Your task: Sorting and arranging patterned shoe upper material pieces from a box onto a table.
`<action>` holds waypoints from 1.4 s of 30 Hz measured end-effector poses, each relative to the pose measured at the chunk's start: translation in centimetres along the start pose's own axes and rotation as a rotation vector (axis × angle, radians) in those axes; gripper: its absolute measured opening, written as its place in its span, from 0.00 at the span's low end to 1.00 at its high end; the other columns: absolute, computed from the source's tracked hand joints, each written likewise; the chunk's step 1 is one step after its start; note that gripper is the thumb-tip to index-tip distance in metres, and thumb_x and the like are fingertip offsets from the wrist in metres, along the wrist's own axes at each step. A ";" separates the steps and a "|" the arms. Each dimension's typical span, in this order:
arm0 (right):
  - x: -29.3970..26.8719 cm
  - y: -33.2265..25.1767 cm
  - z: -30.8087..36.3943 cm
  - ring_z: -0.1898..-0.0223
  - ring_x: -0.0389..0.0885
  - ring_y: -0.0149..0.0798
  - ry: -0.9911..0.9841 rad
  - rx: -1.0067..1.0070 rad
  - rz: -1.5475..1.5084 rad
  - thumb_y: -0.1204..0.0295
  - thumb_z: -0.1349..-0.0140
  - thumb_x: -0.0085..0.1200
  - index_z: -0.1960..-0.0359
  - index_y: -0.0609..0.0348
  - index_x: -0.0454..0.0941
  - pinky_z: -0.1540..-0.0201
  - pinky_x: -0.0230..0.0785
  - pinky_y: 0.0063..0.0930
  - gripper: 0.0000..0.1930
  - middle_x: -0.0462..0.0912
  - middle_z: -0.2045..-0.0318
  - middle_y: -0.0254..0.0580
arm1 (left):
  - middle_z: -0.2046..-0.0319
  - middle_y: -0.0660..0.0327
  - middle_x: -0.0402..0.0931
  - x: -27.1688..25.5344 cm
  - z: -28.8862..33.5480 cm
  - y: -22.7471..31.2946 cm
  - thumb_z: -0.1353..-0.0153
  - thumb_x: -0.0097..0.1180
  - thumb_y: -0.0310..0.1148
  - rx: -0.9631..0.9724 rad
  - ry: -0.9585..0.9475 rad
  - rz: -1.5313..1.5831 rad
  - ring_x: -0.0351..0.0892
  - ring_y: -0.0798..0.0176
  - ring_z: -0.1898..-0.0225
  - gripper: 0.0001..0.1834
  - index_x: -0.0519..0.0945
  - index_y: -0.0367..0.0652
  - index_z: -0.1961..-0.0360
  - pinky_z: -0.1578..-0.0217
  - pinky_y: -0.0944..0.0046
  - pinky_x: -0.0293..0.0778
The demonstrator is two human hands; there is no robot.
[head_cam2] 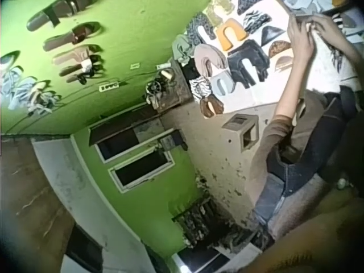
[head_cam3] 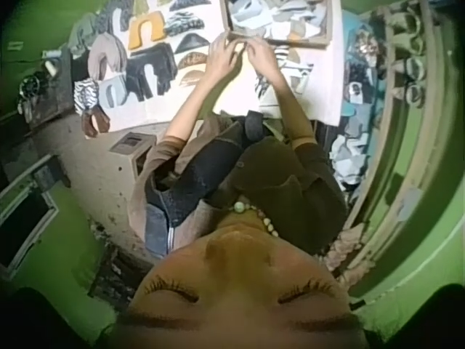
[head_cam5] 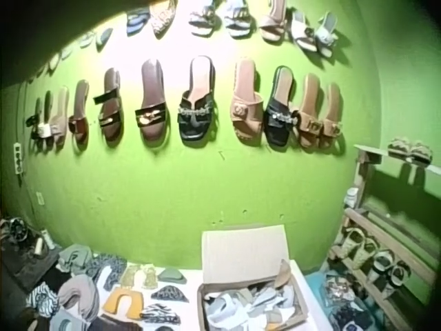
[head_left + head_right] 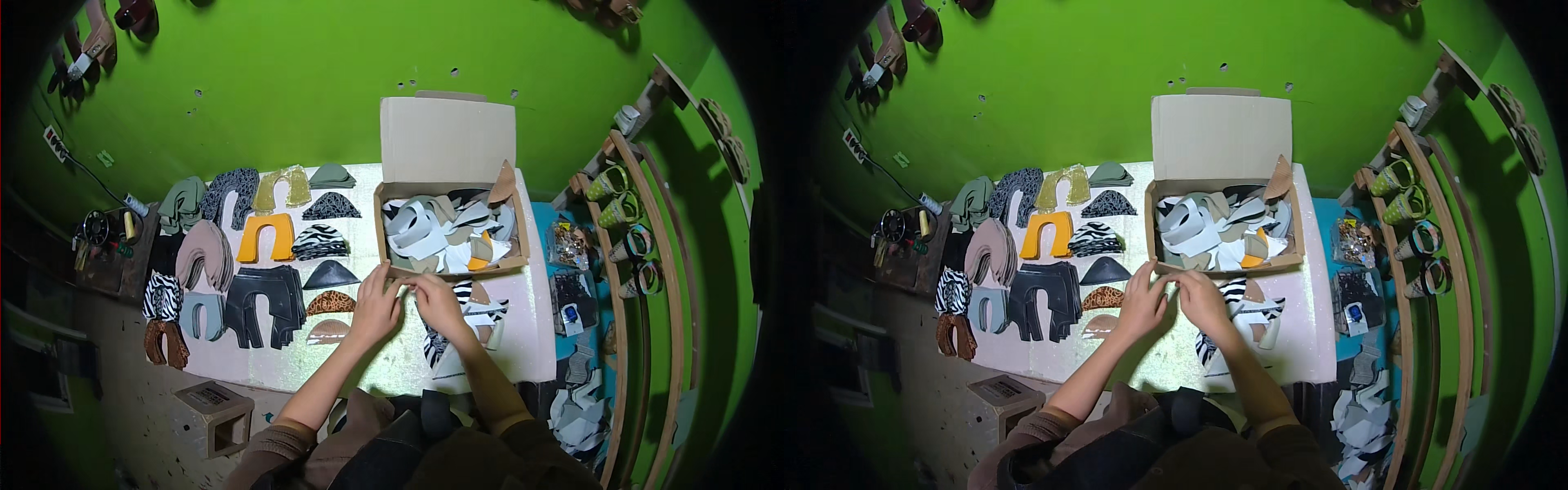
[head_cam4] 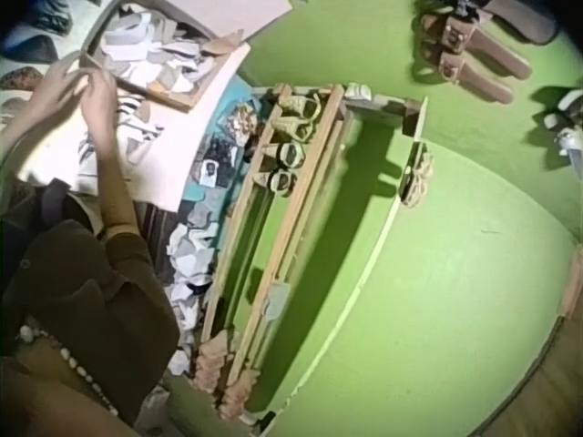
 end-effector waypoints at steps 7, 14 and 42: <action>2.1 6.4 7.1 0.48 0.65 0.48 -0.347 0.174 0.421 0.76 0.52 0.52 0.52 0.52 0.73 0.47 0.59 0.41 0.21 0.72 0.54 0.43 | 0.44 0.46 0.59 4.6 4.5 1.3 0.51 0.52 0.27 0.017 -0.102 0.000 0.57 0.44 0.42 0.22 0.70 0.40 0.51 0.42 0.51 0.55; 1.0 8.5 8.6 0.49 0.66 0.49 -0.386 0.024 0.593 0.72 0.58 0.60 0.54 0.52 0.73 0.45 0.56 0.43 0.24 0.73 0.57 0.42 | 0.44 0.47 0.60 9.9 6.5 3.1 0.51 0.55 0.36 -0.058 -0.354 -0.080 0.58 0.48 0.41 0.29 0.66 0.44 0.45 0.42 0.52 0.56; 0.5 9.6 14.0 0.72 0.78 0.36 -0.127 0.337 -0.050 0.67 0.43 0.53 0.54 0.65 0.73 0.66 0.69 0.28 0.18 0.80 0.73 0.45 | 0.79 0.56 0.75 7.9 8.1 5.4 0.53 0.55 0.33 -0.107 -0.072 -0.327 0.75 0.55 0.74 0.06 0.74 0.43 0.75 0.70 0.56 0.68</action>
Point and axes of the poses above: each hand's wrist, its own z-axis away from the middle knuckle, its own x-axis out of the palm, y = z × x, the point moved 7 cm from there along -z, towards the middle knuckle
